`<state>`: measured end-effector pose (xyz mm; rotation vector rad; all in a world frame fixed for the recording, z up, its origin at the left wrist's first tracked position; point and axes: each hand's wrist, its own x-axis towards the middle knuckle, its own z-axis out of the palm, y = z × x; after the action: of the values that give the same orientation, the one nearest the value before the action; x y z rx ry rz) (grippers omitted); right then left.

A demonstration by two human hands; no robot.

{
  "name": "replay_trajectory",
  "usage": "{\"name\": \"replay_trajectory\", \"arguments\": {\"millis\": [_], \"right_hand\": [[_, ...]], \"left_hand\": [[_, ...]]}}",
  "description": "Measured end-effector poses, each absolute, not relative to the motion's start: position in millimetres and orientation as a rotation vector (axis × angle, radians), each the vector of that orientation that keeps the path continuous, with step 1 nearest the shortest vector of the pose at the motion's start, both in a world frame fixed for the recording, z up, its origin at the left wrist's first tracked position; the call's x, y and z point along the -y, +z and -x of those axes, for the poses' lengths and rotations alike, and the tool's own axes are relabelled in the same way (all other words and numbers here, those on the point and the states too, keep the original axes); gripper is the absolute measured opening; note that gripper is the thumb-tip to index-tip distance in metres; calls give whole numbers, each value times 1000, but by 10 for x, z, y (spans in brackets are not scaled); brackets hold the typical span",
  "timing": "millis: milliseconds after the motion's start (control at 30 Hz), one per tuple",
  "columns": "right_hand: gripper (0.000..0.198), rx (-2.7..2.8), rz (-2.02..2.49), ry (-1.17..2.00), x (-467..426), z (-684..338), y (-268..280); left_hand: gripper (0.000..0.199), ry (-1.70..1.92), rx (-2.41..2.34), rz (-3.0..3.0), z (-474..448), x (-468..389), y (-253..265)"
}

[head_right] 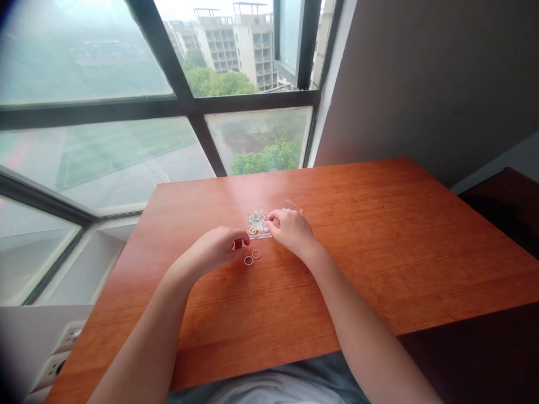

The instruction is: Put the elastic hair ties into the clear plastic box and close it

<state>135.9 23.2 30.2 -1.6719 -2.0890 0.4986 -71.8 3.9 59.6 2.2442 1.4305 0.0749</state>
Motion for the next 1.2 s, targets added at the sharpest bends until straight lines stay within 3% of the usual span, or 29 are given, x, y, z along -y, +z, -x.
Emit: {"name": "replay_trajectory", "arguments": {"millis": [500, 600, 833, 1200], "right_hand": [[21, 2085, 1700, 455, -225, -1406, 359], [21, 2096, 1696, 456, -232, -1428, 360], [19, 2155, 1706, 526, -189, -1459, 442], [14, 2278, 1611, 633, -115, -1420, 476]], "left_hand": [[12, -109, -1438, -2362, 633, 11, 529], [12, 26, -1442, -2348, 640, -24, 526], [10, 715, -1539, -2168, 465, -152, 311], [10, 813, -1571, -2201, 415, -170, 246]]}}
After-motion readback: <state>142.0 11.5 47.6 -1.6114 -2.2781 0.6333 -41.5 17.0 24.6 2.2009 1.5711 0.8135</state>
